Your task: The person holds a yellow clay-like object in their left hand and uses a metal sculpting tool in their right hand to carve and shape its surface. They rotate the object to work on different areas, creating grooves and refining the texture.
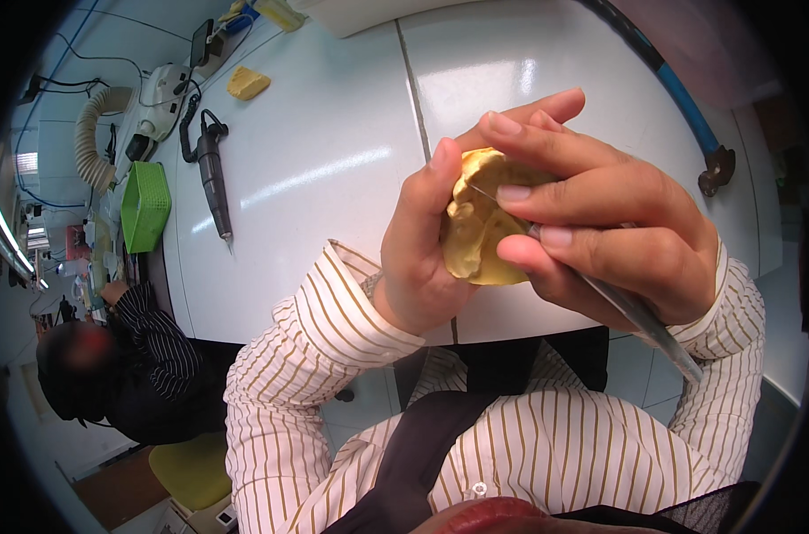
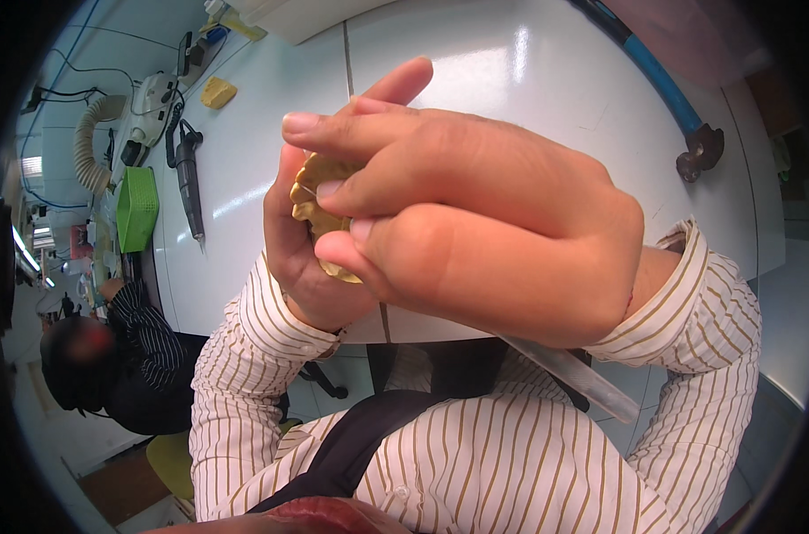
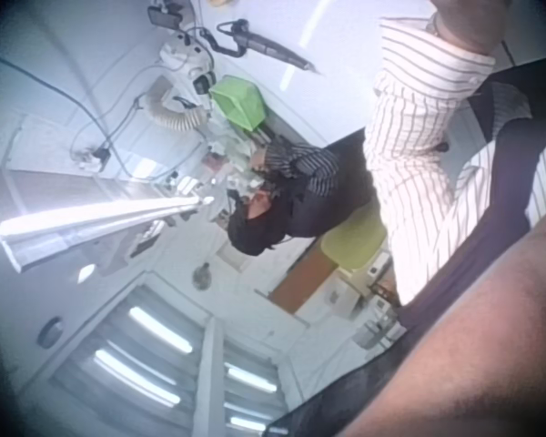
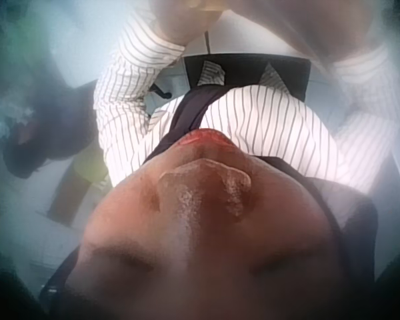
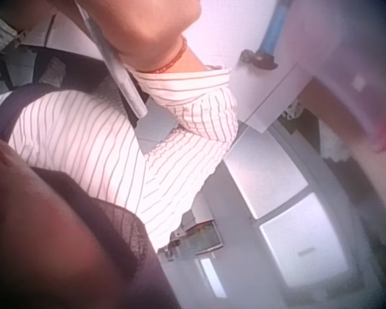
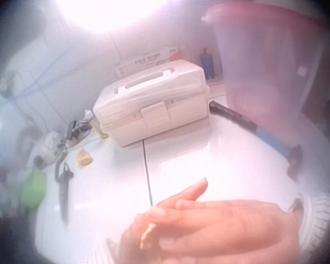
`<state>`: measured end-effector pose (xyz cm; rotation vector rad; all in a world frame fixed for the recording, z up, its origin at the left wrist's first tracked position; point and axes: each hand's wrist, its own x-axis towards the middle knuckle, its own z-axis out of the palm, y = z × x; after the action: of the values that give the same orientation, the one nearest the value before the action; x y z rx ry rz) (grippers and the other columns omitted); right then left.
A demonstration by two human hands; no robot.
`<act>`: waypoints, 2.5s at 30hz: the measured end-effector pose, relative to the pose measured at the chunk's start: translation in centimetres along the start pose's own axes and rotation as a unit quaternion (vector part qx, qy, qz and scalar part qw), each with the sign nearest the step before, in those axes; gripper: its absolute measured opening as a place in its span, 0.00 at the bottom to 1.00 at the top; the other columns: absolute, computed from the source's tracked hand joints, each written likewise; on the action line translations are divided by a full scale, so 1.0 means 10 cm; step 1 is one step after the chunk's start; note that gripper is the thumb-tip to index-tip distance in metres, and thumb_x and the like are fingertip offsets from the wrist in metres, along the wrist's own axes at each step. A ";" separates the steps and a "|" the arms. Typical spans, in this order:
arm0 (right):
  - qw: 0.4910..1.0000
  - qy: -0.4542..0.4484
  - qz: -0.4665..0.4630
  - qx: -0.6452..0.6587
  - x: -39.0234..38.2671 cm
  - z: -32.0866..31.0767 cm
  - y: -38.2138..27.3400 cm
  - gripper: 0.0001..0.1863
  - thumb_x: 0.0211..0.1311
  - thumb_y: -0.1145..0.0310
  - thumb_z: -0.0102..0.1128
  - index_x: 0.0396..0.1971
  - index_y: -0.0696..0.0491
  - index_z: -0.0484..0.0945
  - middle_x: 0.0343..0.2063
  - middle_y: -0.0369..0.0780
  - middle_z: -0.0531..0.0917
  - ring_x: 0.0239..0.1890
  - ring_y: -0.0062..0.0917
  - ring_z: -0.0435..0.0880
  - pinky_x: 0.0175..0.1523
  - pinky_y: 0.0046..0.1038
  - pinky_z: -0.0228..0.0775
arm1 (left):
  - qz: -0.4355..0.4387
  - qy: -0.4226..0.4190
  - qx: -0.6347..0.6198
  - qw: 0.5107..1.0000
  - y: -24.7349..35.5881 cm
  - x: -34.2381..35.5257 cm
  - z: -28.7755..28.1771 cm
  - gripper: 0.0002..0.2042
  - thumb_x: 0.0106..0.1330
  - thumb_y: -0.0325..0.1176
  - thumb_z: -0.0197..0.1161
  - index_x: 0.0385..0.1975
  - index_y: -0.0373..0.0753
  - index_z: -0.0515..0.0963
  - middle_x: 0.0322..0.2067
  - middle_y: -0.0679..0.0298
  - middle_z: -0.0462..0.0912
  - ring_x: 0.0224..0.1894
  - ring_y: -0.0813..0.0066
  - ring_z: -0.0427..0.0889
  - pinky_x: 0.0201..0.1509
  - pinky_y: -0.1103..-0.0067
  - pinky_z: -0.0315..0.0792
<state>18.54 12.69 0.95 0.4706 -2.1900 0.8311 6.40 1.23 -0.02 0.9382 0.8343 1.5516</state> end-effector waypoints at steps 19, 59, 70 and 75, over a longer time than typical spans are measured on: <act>0.997 0.043 0.030 0.053 0.01 0.06 0.01 0.17 0.50 0.80 0.64 0.36 0.55 0.66 0.39 0.46 0.76 0.53 0.50 0.73 0.56 0.42 0.71 | -0.024 0.004 -0.018 1.000 0.01 0.01 0.01 0.35 0.66 0.60 0.27 0.64 0.38 0.50 0.63 0.59 0.56 0.61 0.67 0.63 0.64 0.70 0.58; 0.998 0.023 0.031 0.057 0.00 0.03 0.05 0.18 0.49 0.82 0.64 0.38 0.55 0.66 0.40 0.47 0.76 0.53 0.52 0.72 0.56 0.44 0.71 | -0.042 0.007 -0.009 0.999 0.01 -0.01 0.01 0.37 0.67 0.61 0.29 0.66 0.37 0.47 0.62 0.58 0.58 0.62 0.68 0.62 0.64 0.70 0.58; 0.998 0.015 0.025 0.051 0.00 0.00 0.06 0.18 0.50 0.82 0.63 0.38 0.55 0.66 0.40 0.47 0.76 0.53 0.52 0.72 0.56 0.44 0.70 | -0.042 0.006 -0.016 0.999 0.01 0.00 0.02 0.37 0.67 0.62 0.29 0.66 0.37 0.47 0.63 0.59 0.55 0.62 0.68 0.61 0.64 0.69 0.57; 0.999 0.009 0.022 0.047 0.00 0.00 0.06 0.17 0.50 0.82 0.63 0.38 0.55 0.66 0.40 0.47 0.76 0.53 0.52 0.72 0.56 0.44 0.70 | -0.049 0.008 -0.007 0.999 0.01 0.00 0.01 0.37 0.67 0.61 0.28 0.65 0.36 0.48 0.64 0.60 0.54 0.63 0.68 0.60 0.65 0.69 0.56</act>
<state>18.19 13.07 0.71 0.4613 -2.1576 0.9625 6.44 1.20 0.15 0.8636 0.8658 1.4804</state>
